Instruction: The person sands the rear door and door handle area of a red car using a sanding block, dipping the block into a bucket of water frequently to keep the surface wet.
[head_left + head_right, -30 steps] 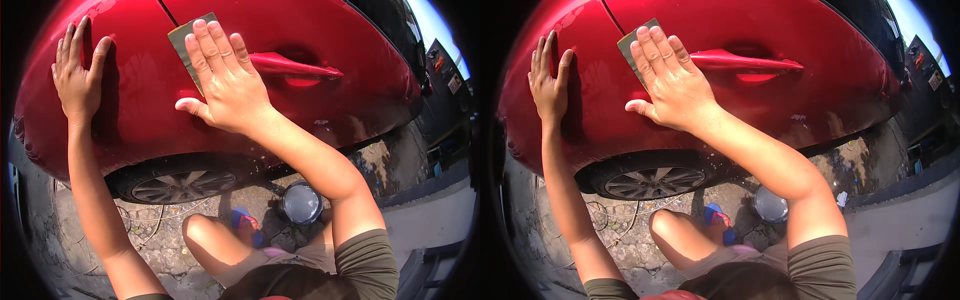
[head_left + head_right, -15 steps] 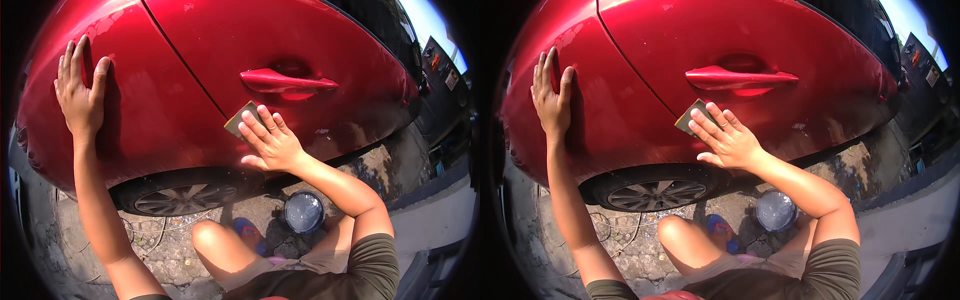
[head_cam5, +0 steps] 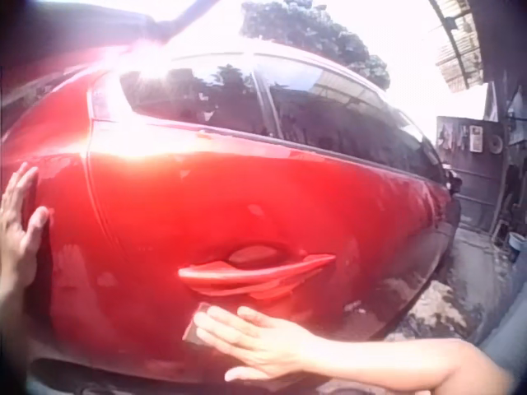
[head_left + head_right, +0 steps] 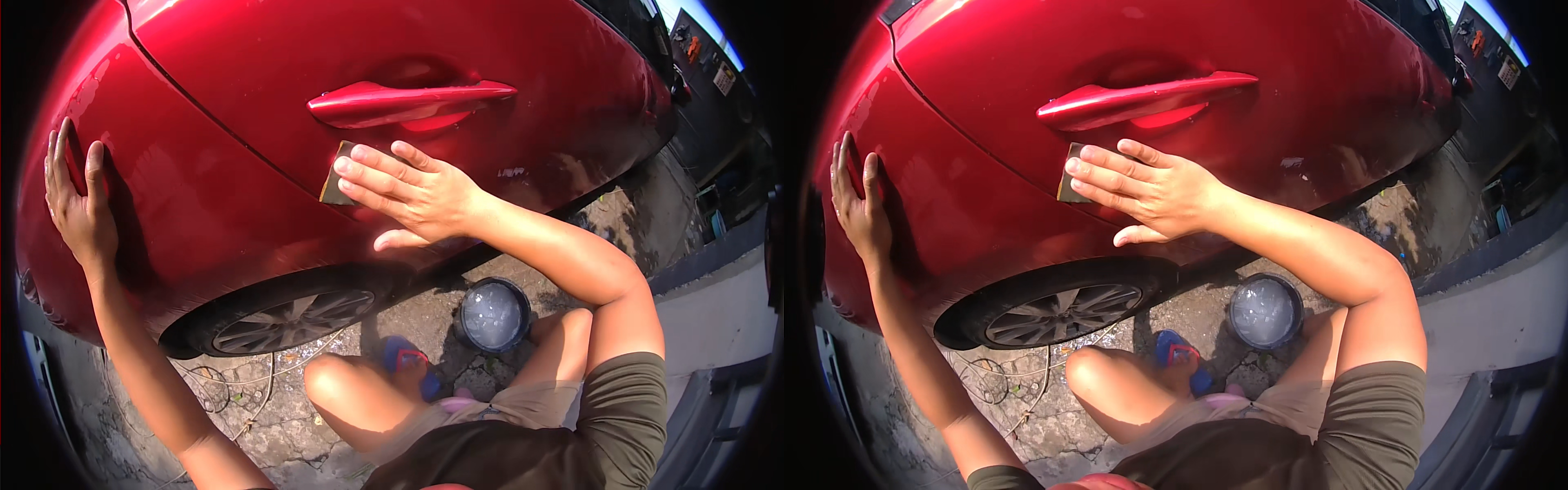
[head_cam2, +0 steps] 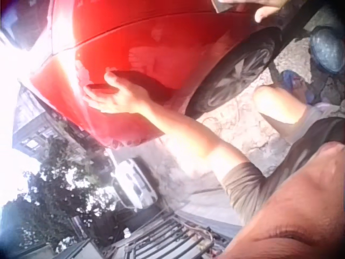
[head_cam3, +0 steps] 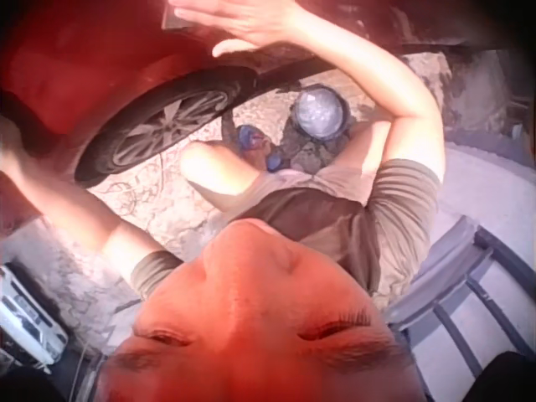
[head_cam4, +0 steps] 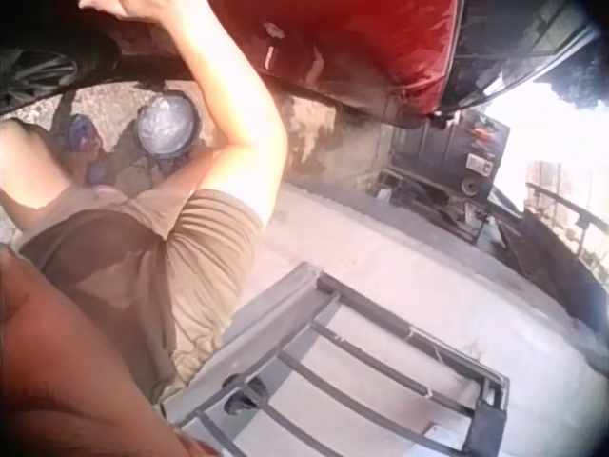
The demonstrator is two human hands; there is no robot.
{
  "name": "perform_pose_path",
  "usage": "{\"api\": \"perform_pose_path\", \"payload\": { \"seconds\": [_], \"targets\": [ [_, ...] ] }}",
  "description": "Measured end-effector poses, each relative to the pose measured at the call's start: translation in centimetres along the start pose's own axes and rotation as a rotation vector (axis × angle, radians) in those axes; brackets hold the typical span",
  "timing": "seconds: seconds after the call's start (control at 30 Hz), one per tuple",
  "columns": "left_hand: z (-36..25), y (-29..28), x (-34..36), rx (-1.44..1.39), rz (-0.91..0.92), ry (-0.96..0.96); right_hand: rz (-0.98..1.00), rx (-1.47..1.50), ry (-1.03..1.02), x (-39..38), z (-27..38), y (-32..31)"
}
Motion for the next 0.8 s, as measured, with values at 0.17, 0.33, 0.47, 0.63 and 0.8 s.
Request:
{"api": "perform_pose_path", "payload": {
  "seconds": [0.17,0.33,0.47,0.63,0.8],
  "targets": [
    [-0.1,0.4,0.1,-0.077,0.003,0.043,0.01,-0.03,-0.012,-3.6,-2.3,-1.4],
    [-0.3,0.6,-0.1,-0.07,0.027,-0.016,-0.056,0.027,-0.024,0.0,-0.8,-1.7],
    [0.2,0.4,0.0,-0.11,0.026,-0.007,-0.086,0.077,0.098,-2.5,-1.9,-2.1],
    [-0.2,-0.4,0.2,-0.057,0.023,-0.015,-0.227,0.129,0.088,0.1,-0.3,-2.5],
    [-0.3,0.0,-0.3,-0.115,0.023,-0.029,-0.26,0.01,0.197,-4.8,-1.4,-2.6]
  ]
}}
Point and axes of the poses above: each hand's wrist, its own x-axis towards the middle knuckle, its own y-axis out of the palm, z = x × y, the point moved 7 cm from there along x, towards the middle knuckle, and after that the axes turned 15 degrees about x, right-handed, at the moved point
